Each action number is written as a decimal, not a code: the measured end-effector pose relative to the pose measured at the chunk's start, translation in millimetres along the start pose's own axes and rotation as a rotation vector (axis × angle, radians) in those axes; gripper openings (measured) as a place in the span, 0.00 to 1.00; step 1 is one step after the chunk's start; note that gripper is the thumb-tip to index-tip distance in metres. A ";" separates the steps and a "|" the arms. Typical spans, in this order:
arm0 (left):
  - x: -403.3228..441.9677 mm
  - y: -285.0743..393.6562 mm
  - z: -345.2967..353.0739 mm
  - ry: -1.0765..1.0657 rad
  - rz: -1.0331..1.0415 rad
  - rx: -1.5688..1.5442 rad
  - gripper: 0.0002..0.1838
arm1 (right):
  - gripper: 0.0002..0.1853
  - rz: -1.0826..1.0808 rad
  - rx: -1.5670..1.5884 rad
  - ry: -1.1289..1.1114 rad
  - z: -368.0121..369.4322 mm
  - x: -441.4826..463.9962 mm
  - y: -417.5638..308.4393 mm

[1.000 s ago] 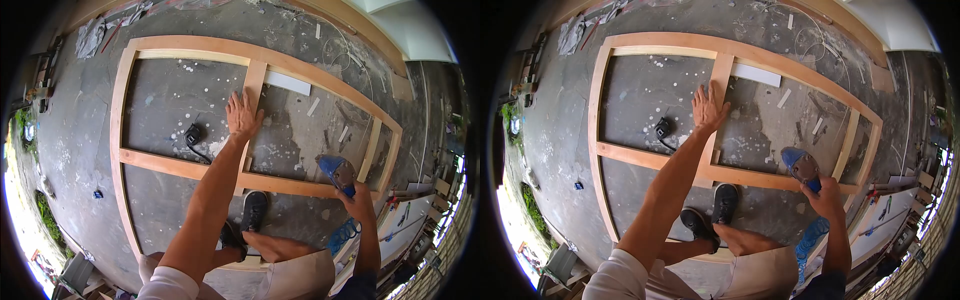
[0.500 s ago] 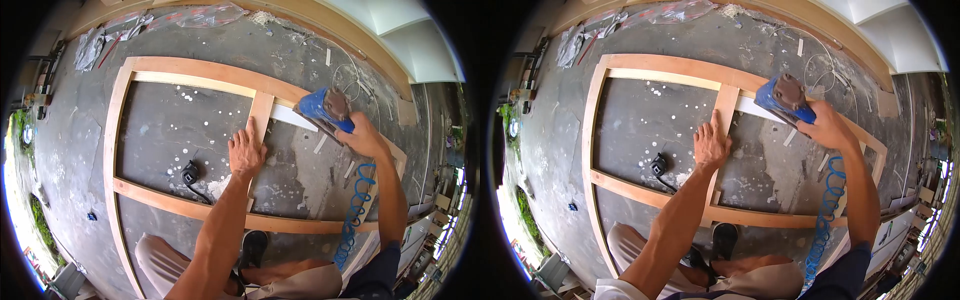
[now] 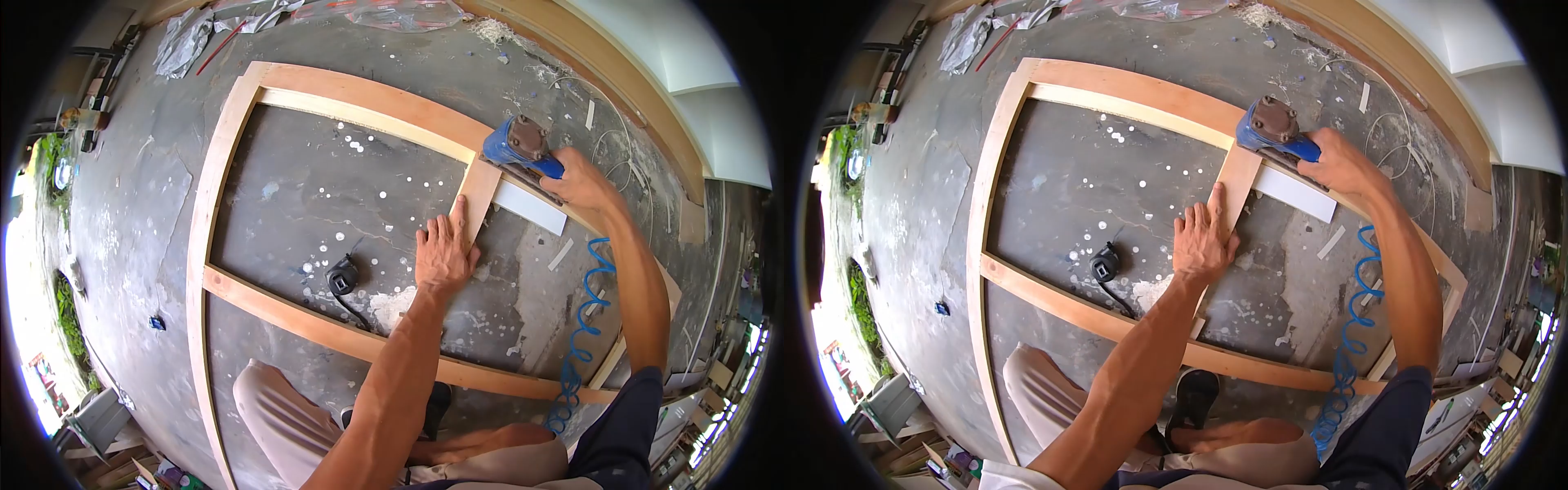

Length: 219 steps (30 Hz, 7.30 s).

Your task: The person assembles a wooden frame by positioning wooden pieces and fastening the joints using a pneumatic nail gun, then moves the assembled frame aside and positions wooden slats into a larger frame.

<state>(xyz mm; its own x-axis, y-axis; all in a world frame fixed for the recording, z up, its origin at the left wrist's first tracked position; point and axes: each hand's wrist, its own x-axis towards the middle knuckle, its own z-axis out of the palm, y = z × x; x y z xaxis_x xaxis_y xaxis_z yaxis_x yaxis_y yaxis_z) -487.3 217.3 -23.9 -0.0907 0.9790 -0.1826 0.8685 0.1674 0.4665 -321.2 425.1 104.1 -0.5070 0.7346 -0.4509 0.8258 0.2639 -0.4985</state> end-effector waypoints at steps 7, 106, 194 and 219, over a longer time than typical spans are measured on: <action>0.2 4.0 -8.0 -0.096 -0.045 -0.002 0.53 | 0.16 0.011 -0.011 -0.005 0.2 4.4 4.2; -0.6 2.8 -1.4 -0.046 0.000 -0.007 0.56 | 0.18 0.114 -0.021 0.013 -0.3 -26.1 15.1; -111.4 -83.5 2.1 -0.148 0.148 -0.105 0.34 | 0.31 0.014 0.157 -0.122 233.7 -297.0 -88.8; -105.6 -95.5 0.5 -0.160 0.212 -0.179 0.35 | 0.31 -0.013 0.073 -0.228 244.9 -245.0 -123.1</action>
<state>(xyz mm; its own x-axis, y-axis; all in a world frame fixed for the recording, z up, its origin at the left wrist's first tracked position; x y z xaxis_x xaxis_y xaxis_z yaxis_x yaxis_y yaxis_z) -560.4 97.9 -49.6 0.1730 0.9660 -0.1920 0.7594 -0.0067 0.6506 -359.2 59.5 94.6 -0.5672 0.5692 -0.5952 0.8028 0.2211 -0.5537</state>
